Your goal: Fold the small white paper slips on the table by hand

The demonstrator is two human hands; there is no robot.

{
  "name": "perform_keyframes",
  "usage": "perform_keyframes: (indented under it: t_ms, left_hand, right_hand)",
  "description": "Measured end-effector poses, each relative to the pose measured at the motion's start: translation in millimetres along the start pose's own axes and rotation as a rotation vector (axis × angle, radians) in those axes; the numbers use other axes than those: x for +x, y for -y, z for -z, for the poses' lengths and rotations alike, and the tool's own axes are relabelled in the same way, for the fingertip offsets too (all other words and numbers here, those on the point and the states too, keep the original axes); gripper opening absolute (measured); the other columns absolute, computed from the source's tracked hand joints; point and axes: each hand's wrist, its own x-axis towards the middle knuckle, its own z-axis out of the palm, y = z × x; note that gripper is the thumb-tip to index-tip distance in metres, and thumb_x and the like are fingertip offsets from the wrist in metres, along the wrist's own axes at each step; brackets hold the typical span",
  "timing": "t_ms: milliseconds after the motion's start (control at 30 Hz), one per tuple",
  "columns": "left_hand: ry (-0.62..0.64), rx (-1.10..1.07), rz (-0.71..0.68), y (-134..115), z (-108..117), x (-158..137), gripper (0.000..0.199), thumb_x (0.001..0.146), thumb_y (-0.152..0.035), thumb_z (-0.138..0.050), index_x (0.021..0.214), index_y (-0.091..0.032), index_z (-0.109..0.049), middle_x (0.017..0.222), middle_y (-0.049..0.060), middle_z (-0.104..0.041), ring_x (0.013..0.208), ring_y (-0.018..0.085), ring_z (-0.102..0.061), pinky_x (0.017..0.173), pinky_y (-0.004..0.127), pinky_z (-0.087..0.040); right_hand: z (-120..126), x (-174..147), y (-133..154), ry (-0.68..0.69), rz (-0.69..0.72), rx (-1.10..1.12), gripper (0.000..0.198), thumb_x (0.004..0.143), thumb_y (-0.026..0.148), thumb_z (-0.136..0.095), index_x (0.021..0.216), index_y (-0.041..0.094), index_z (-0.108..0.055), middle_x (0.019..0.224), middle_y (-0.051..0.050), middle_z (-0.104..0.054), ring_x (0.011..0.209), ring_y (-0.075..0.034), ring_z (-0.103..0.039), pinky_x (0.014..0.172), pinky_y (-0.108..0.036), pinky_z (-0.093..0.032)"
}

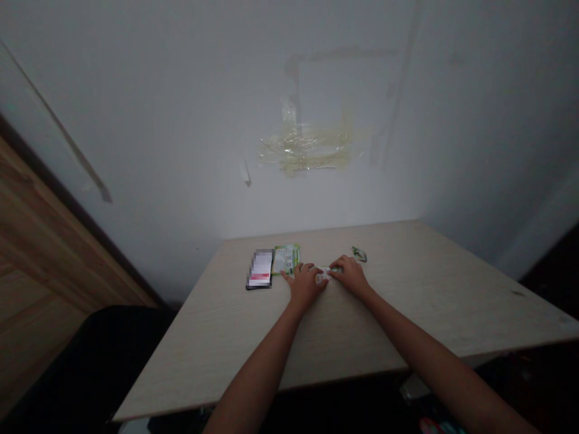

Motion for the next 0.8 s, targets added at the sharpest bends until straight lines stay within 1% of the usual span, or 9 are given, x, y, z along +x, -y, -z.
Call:
perform_keyframes:
  t_ms: [167,333,467,667,800]
  left_hand:
    - [0.015,0.01,-0.016,0.0,1.6,0.4,0.029,0.083,-0.053,-0.062,0.107,-0.038,-0.071,0.132,0.001,-0.061,0.132,0.033,-0.039,0.106,0.079,-0.003]
    - [0.004,0.001,-0.018,0.7,2.5,0.2,0.028,0.082,-0.053,-0.063,0.105,-0.038,-0.07,0.131,-0.002,-0.062,0.132,0.032,-0.04,0.107,0.078,0.0]
    - [0.001,-0.015,-0.033,0.1,3.0,0.0,0.028,0.083,-0.051,-0.063,0.107,-0.04,-0.07,0.131,-0.001,-0.062,0.133,0.032,-0.039,0.108,0.078,0.001]
    - [0.027,-0.015,-0.055,-1.3,3.9,-0.1,0.026,0.085,-0.05,-0.061,0.109,-0.044,-0.069,0.126,-0.002,-0.066,0.132,0.031,-0.04,0.107,0.078,0.0]
    - [0.033,0.019,-0.071,-0.7,6.4,-0.6,0.024,0.086,-0.052,-0.059,0.107,-0.046,-0.07,0.127,-0.003,-0.065,0.13,0.031,-0.042,0.107,0.078,0.004]
  right_hand:
    - [-2.3,2.5,-3.3,0.009,-0.01,0.0,0.022,0.081,0.04,-0.07,0.095,0.024,-0.075,0.103,-0.005,-0.067,0.102,-0.022,-0.056,0.088,-0.032,-0.038]
    - [-2.3,2.8,-3.1,0.0,-0.014,0.001,0.02,0.081,0.039,-0.07,0.094,0.024,-0.075,0.103,-0.004,-0.067,0.102,-0.022,-0.056,0.088,-0.032,-0.038]
    - [-1.7,1.8,-1.6,-0.006,-0.014,0.003,0.02,0.081,0.038,-0.07,0.094,0.024,-0.074,0.103,-0.004,-0.067,0.102,-0.022,-0.057,0.088,-0.032,-0.039]
    - [-1.3,0.9,-1.0,-0.013,-0.009,-0.014,0.024,0.082,0.04,-0.068,0.098,0.022,-0.074,0.105,-0.005,-0.068,0.103,-0.022,-0.057,0.089,-0.031,-0.039]
    - [-0.2,0.3,-0.4,-0.001,-0.011,-0.038,0.025,0.083,0.041,-0.068,0.099,0.022,-0.074,0.105,-0.006,-0.068,0.102,-0.022,-0.057,0.088,-0.031,-0.039]
